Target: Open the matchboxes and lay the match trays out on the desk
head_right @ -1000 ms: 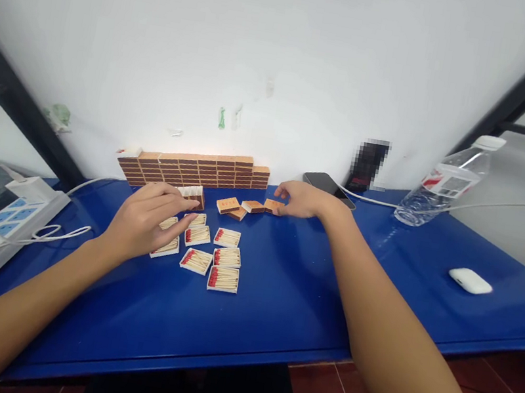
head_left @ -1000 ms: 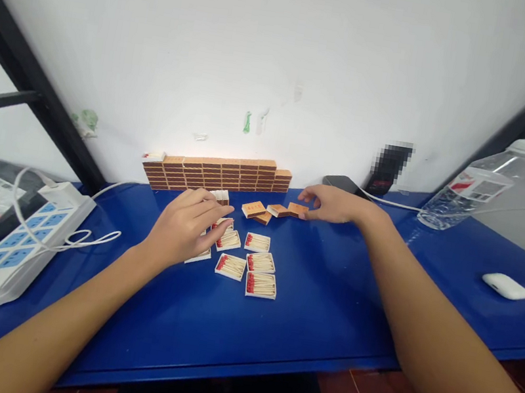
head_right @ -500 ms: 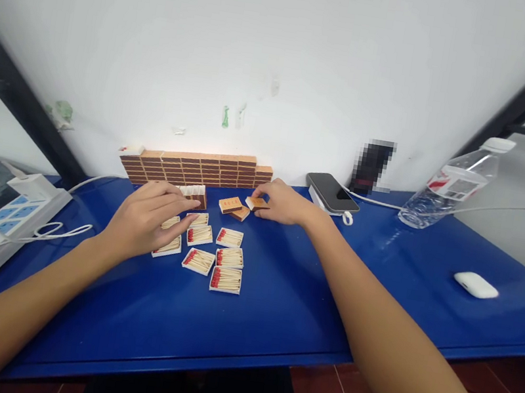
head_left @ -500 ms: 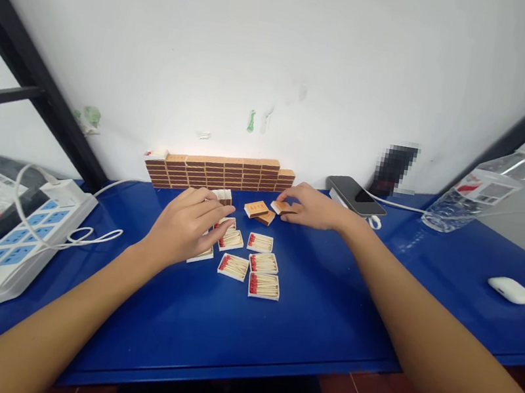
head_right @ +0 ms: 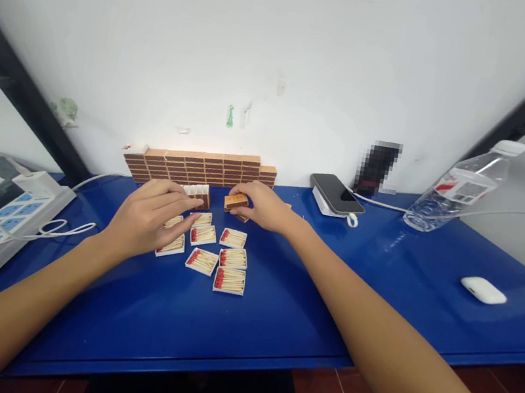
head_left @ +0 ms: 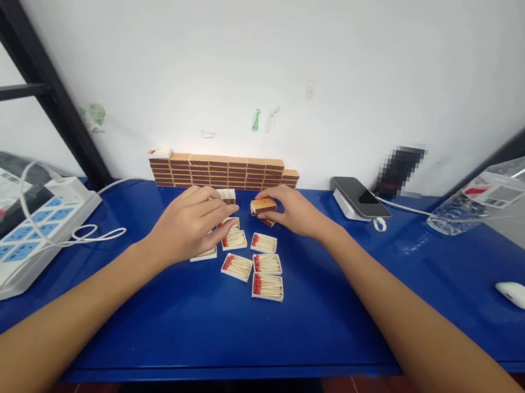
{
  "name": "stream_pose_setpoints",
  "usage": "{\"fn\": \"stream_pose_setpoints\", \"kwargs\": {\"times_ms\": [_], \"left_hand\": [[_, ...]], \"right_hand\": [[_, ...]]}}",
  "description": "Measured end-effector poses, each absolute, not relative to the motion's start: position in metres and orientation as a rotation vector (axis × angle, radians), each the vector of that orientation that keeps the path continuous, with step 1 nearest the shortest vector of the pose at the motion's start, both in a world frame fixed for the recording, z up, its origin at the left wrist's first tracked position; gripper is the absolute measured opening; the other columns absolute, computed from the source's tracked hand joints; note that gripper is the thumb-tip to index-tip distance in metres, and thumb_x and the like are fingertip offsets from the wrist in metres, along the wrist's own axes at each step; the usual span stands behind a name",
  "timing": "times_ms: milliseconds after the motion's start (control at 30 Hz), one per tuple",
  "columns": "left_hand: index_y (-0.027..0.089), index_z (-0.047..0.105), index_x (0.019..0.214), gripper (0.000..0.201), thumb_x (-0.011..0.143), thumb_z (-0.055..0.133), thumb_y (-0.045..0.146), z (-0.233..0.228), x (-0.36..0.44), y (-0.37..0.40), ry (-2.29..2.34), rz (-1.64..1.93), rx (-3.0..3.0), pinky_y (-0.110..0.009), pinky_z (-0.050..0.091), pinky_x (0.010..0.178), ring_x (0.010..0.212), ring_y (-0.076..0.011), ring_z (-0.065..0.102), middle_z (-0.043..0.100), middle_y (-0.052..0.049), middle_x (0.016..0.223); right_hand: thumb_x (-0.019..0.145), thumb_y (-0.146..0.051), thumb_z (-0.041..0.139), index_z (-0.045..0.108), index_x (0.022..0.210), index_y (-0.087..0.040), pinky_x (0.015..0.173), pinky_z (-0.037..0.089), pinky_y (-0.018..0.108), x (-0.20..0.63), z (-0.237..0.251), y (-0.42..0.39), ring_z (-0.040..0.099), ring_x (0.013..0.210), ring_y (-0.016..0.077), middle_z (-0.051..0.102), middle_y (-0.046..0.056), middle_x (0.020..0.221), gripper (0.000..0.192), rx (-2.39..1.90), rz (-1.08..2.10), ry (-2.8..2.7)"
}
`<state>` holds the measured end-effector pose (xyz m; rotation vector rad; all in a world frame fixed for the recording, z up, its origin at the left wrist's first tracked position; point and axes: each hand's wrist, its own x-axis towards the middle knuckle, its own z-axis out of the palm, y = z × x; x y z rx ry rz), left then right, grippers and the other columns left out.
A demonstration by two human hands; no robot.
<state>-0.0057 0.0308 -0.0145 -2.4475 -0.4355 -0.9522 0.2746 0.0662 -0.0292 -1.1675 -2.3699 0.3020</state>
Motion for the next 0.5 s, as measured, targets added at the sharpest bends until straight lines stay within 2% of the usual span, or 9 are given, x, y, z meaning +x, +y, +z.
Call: {"fn": "stream_pose_setpoints", "kwargs": {"times_ms": [67,267,367,500], "left_hand": [[0.016,0.071,0.114,0.019,0.096,0.067,0.019,-0.014,-0.006,0.031,-0.431,-0.947,-2.439,-0.041,0.055,0.075,0.090,-0.0263,0.068,0.079,-0.009,0.093],[0.019,0.073,0.116,0.021,0.097,0.066,0.019,-0.015,-0.007,0.031,-0.452,-0.946,-2.478,-0.043,0.055,0.077,0.092,-0.0266,0.069,0.079,-0.008,0.094],[0.019,0.073,0.116,0.020,0.097,0.066,0.020,-0.015,-0.007,0.031,-0.447,-0.949,-2.476,-0.042,0.055,0.077,0.092,-0.0263,0.069,0.079,-0.008,0.094],[0.017,0.072,0.116,0.021,0.097,0.067,0.019,-0.016,-0.008,0.031,-0.424,-0.950,-2.467,-0.042,0.055,0.077,0.093,-0.0264,0.068,0.079,-0.009,0.095]], "right_hand": [[0.095,-0.035,0.070,0.070,0.109,-0.023,0.091,0.048,0.040,0.277,-0.027,0.064,0.066,0.103,0.0265,0.075,0.008,0.111,0.019,-1.198,0.243,-2.337],[0.091,-0.047,0.072,0.068,0.114,-0.020,0.080,0.048,0.040,0.276,-0.030,0.056,0.068,0.100,0.0308,0.075,0.013,0.111,0.036,-1.491,0.102,-2.258],[0.092,-0.049,0.073,0.066,0.111,-0.020,0.080,0.048,0.040,0.270,-0.032,0.052,0.067,0.102,0.0318,0.074,0.014,0.114,0.035,-1.552,0.064,-2.319],[0.093,-0.049,0.072,0.063,0.117,-0.018,0.080,0.049,0.043,0.263,-0.032,0.048,0.067,0.105,0.0360,0.073,0.017,0.116,0.040,-1.642,0.038,-2.377]]}}
